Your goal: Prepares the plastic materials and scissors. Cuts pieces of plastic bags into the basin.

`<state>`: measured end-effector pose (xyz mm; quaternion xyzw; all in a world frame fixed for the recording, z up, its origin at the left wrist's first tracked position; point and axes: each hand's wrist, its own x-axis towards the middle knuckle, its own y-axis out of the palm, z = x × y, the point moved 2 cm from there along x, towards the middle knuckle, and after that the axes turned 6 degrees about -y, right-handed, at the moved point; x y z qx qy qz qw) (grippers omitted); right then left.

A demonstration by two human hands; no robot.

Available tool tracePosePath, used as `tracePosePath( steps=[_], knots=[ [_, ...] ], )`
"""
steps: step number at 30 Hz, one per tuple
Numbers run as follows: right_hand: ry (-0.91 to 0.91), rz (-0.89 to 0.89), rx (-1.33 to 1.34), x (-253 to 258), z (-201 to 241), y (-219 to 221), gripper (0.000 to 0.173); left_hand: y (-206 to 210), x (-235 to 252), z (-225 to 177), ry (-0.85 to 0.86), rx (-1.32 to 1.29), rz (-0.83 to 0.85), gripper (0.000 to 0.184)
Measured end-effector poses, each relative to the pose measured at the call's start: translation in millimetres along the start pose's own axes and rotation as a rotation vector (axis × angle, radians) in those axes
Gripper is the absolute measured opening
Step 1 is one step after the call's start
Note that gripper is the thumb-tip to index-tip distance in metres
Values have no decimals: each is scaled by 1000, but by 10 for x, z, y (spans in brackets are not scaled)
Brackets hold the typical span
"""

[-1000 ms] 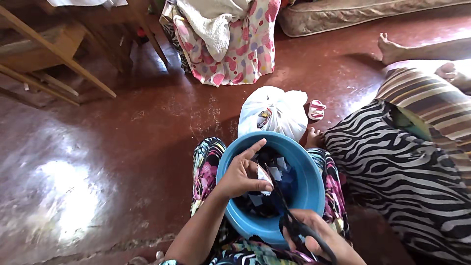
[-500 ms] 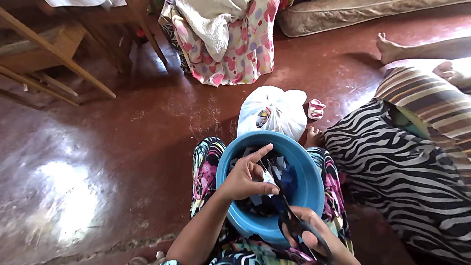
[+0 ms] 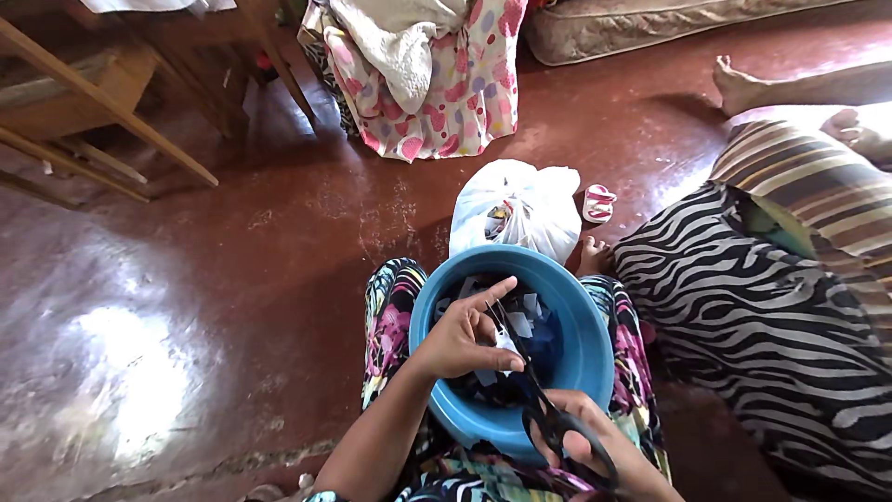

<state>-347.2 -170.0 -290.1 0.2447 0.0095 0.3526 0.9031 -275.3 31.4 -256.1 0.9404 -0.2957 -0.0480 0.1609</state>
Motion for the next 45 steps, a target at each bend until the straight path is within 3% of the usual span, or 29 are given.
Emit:
tracePosePath(
  steps=[6, 16, 22, 25, 29, 32, 35, 39, 45],
  knots=[
    [2, 56, 15, 4, -70, 0, 58, 35, -14, 38, -62, 7, 29, 95],
    [30, -42, 92, -9, -54, 15, 37, 8, -42, 75, -77, 11, -6, 94],
    [85, 28, 145, -38, -118, -1, 54, 93, -74, 98, -154, 78, 38, 91],
    [38, -17, 113, -24, -80, -19, 50, 135, -88, 145, -186, 118, 80, 90],
    [-52, -86, 113, -54, -1, -66, 42, 79, -92, -12, -290, 517, -58, 87],
    [-99, -174, 21, -85, 47, -148, 37, 44, -52, -113, -354, 835, -17, 69],
    [-130, -237, -153, -104, 97, -214, 36, 15, 41, -147, -245, 963, 56, 43],
    [-142, -320, -196, -143, 127, -253, 42, -41, 386, -252, -362, 1110, -3, 30],
    [-186, -313, -141, -222, 164, -293, 39, 24, 963, 28, -620, 1483, 243, 27]
  ],
)
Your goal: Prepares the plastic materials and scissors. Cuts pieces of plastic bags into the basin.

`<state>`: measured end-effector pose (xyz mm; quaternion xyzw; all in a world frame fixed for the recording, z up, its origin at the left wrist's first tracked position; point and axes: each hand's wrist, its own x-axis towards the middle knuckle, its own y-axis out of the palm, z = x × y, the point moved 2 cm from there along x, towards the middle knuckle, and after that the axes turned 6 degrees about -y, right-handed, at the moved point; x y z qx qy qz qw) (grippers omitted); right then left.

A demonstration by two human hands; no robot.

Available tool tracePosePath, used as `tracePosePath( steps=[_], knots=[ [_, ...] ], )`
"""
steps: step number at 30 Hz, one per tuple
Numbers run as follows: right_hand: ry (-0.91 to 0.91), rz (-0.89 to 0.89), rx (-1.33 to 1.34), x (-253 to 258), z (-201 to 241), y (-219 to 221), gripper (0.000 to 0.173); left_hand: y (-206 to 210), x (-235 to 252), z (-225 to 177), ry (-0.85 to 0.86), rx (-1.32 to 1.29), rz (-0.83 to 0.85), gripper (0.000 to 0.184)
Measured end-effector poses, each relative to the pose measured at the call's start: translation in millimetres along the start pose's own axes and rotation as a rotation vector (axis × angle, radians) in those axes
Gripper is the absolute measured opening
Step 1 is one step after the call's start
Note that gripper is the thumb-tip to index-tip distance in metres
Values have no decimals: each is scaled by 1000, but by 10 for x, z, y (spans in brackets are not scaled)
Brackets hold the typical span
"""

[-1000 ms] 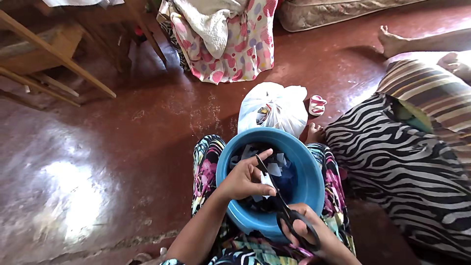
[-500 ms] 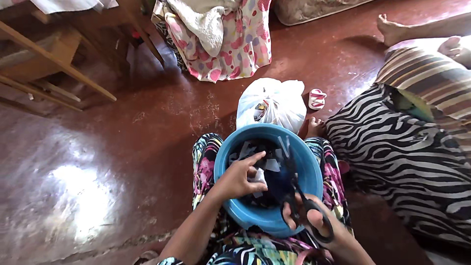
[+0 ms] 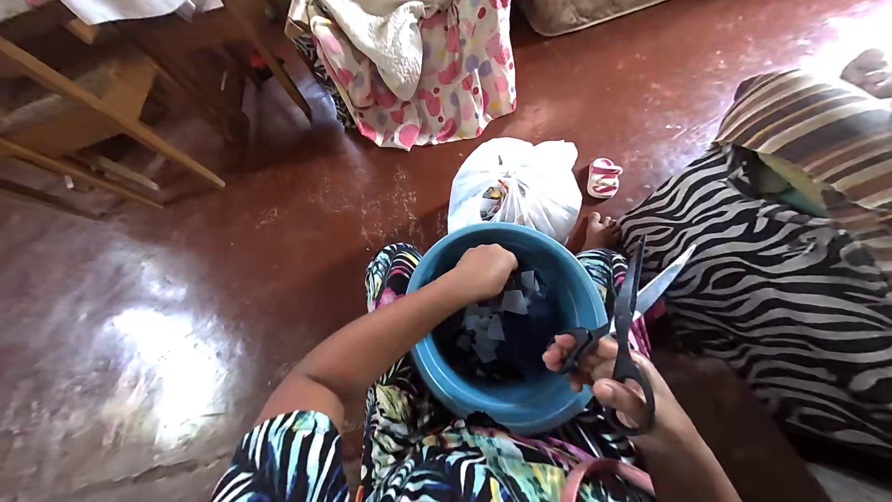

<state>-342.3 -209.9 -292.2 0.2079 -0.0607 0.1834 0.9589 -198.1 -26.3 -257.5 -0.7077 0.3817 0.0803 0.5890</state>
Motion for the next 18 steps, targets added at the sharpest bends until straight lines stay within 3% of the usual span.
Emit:
tracePosePath(
  steps=[3, 6, 10, 13, 18],
  knots=[
    [7, -24, 9, -30, 2, -32, 42, 136, 114, -53, -41, 99, 117, 24],
    [14, -50, 11, -58, -7, -64, 43, 340, 134, -36, -42, 107, 212, 43],
    [13, -55, 12, -75, 2, -88, 44, 357, 2, -107, -21, 103, 234, 24],
    [6, -31, -8, -79, 36, -89, 48, 166, -22, -22, 55, 11, 159, 23],
    [92, 85, -25, -111, 58, -76, 55, -57, -331, 166, 270, -359, -80, 34]
  ],
)
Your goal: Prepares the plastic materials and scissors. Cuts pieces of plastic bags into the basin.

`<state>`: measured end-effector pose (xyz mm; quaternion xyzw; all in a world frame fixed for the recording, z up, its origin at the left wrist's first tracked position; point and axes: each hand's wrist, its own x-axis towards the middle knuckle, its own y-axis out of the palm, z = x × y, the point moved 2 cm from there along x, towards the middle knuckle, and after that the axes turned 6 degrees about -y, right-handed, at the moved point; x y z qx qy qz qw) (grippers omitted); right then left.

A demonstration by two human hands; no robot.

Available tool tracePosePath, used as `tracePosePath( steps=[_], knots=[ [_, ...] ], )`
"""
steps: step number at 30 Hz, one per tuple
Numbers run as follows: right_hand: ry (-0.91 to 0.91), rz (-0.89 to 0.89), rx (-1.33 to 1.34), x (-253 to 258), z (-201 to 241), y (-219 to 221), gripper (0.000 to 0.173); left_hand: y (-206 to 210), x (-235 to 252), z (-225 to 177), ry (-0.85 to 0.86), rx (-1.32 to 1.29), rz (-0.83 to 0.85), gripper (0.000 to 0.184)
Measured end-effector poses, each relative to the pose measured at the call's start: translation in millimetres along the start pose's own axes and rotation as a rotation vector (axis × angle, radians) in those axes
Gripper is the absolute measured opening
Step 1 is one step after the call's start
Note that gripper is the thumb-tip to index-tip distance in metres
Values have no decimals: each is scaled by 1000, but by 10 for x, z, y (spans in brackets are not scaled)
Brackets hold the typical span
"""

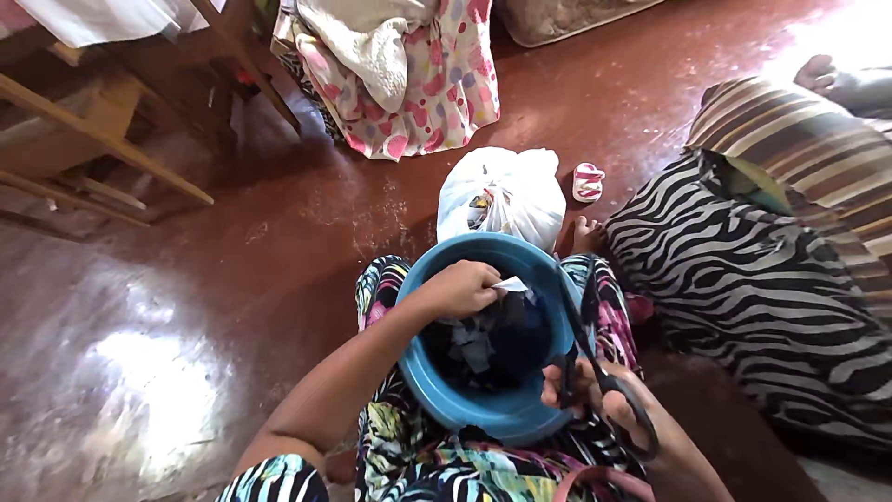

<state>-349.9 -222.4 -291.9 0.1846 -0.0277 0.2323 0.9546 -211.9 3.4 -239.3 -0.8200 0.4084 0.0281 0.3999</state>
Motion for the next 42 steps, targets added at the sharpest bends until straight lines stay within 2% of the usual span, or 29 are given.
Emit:
tracePosePath(
  steps=[2, 4, 8, 11, 17, 21, 24, 28, 33, 38, 42],
  knots=[
    [32, 35, -5, 4, -1, 37, 52, -72, -164, -36, 6, -103, -103, 34],
    [90, 18, -38, 17, 7, 91, 50, -146, -305, -76, -56, -170, -136, 34],
    [179, -16, -194, 57, 28, 164, 60, -210, -469, -98, -57, -393, -109, 31],
    [174, 20, -259, 99, 26, 195, 66, -173, -503, -94, 8, -558, -3, 29],
    [218, 20, -344, 143, 50, 261, 70, -88, -470, -47, 98, -594, 113, 29],
    [211, 31, -316, 142, 32, 248, 67, -70, -474, 18, 217, -771, 149, 28],
    [197, 52, -277, 128, 56, 238, 68, -72, -463, 40, 199, -782, 126, 29],
    [213, 71, -357, 155, 65, 266, 72, -5, -466, 46, 140, -674, 105, 29],
    [329, 27, -421, 223, 182, 302, 36, 77, -402, 129, 169, -707, 97, 30],
    [427, 30, -492, 268, 208, 309, 33, 95, -397, 172, 137, -794, 145, 30],
    [423, 21, -591, 273, 249, 314, 35, 114, -452, 145, 82, -684, -53, 13]
  ],
)
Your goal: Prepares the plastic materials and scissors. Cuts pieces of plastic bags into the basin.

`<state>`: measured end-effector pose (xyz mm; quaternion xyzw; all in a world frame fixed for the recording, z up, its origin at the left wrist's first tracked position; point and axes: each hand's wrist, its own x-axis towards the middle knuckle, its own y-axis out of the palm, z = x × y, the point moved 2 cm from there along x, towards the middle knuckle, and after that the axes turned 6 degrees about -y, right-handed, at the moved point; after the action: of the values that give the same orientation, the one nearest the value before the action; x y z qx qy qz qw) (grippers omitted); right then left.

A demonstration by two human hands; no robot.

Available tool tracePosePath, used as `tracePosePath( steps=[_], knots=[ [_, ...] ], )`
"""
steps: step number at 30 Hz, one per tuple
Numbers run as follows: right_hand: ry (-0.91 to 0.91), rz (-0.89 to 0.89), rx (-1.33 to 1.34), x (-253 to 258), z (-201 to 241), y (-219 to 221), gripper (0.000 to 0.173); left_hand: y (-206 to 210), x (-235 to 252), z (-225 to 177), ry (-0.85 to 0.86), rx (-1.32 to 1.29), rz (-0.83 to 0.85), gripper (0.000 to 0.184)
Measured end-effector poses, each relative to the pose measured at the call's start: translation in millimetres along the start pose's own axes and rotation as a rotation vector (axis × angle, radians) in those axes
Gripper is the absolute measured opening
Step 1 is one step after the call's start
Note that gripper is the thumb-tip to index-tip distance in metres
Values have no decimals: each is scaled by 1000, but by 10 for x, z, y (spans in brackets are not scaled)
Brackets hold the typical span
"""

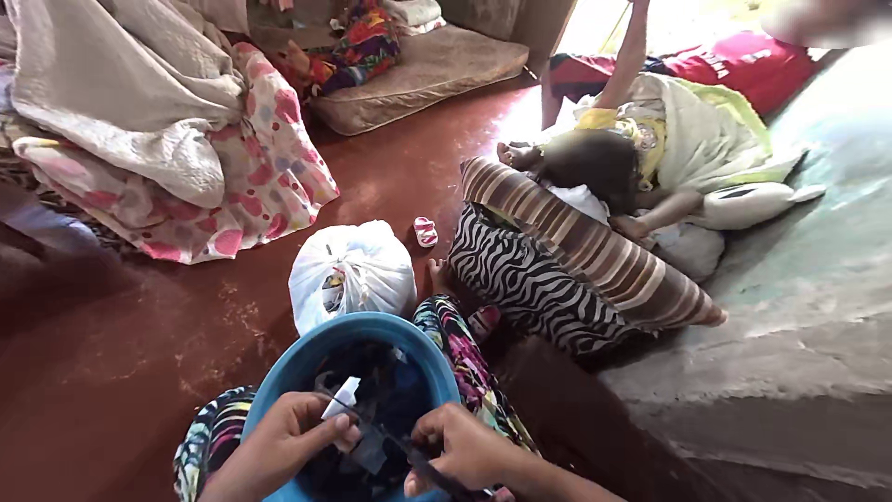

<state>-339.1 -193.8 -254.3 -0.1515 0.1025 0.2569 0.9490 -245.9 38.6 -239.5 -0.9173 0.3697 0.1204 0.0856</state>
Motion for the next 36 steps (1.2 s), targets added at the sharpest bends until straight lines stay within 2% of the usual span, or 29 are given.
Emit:
tracePosePath(
  steps=[1, 4, 5, 7, 9, 17, 22, 25, 36],
  knots=[
    [0, -4, -34, -2, 15, -6, 37, 8, -24, -8, -5, 18, -69, 9],
    [23, -5, -109, -6, 56, -15, 40, 32, -86, -1, 51, 12, -241, 21],
    [21, -13, -128, -6, 60, -8, 41, 49, -103, -5, 73, -1, -288, 21],
    [10, -25, -151, -4, 62, 7, 41, 105, -123, -33, 88, -40, -369, 9],
    [1, -29, -156, 0, 66, 15, 42, 152, -130, -32, 90, -84, -414, 15],
    [7, -24, -115, 1, 34, 18, 44, 218, -151, 63, 126, -246, -477, 21],
    [-68, 4, 2, -4, -30, 62, 46, 265, -129, 97, 142, -311, -513, 23],
    [-118, -8, 16, -3, -54, 79, 48, 296, -130, 87, 129, -322, -533, 23],
    [-74, 20, 86, 41, -72, 88, 42, 298, -152, 49, 121, -313, -550, 28]
  ],
)
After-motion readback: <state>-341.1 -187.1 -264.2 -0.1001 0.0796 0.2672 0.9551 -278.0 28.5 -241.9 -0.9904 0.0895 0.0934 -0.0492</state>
